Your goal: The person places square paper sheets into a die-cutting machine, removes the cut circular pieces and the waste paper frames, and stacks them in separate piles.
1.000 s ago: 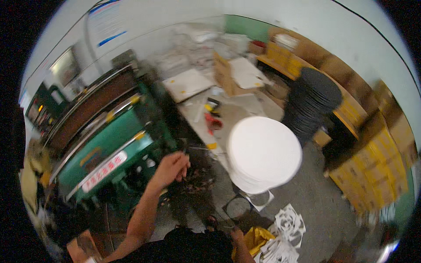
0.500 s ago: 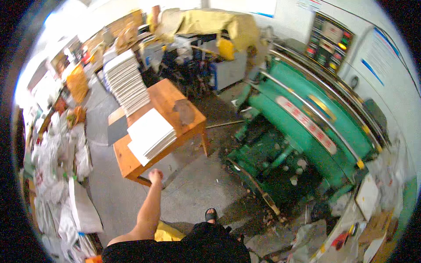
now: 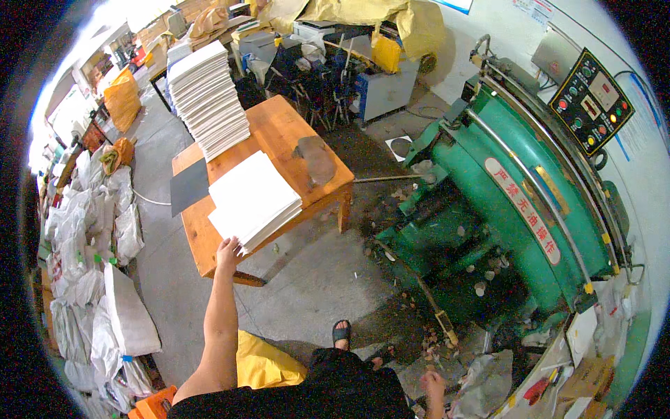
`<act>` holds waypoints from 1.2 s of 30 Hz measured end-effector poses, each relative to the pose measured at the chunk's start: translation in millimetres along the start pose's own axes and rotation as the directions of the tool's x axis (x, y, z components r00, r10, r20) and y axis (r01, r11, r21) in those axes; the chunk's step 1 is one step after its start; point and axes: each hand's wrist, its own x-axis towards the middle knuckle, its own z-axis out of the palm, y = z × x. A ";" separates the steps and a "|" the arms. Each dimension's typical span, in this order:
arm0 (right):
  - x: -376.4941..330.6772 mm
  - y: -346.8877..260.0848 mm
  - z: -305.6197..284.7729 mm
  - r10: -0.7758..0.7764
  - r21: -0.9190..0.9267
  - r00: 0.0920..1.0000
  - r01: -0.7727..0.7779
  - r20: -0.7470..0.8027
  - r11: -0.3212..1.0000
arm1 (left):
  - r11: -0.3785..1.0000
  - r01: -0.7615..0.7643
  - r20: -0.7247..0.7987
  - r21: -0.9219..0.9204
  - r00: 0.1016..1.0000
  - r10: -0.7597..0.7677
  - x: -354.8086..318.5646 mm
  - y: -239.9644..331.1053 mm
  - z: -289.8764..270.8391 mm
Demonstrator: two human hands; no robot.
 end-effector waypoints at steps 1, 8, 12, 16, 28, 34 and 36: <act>7.4 20.1 -3.6 0.028 -0.044 0.999 -0.027 0.017 0.999 | 0.998 0.039 0.044 -0.050 0.998 -0.037 2.1 3.4 -1.2; 0.5 124.6 -21.7 0.163 -0.185 0.982 -0.143 0.098 0.972 | 0.998 -0.042 0.240 -0.056 0.969 0.054 -10.2 -16.7 -48.8; -17.1 113.6 -17.4 0.138 -0.001 0.990 -0.138 0.031 0.990 | 0.975 0.197 0.476 -0.105 0.871 -0.125 -108.2 -3.7 -48.3; -27.3 -8.0 -1.6 -0.312 -0.166 0.948 0.298 -0.065 0.940 | 0.965 0.071 0.106 -0.253 0.993 -0.045 -82.1 34.6 -41.7; 26.5 -338.1 -148.3 -0.477 0.461 0.732 0.679 -0.487 0.572 | 0.997 0.046 0.523 -0.057 0.852 -0.010 -232.4 63.0 125.0; 205.5 -345.8 -182.4 -0.012 0.670 0.946 0.238 -0.324 0.703 | 0.943 0.166 0.593 0.287 0.742 -0.311 -394.5 -21.3 249.5; 213.9 -358.2 -167.2 0.050 0.742 0.977 0.125 -0.209 0.658 | 0.894 0.230 0.572 0.385 0.701 -0.426 -415.0 -49.7 267.4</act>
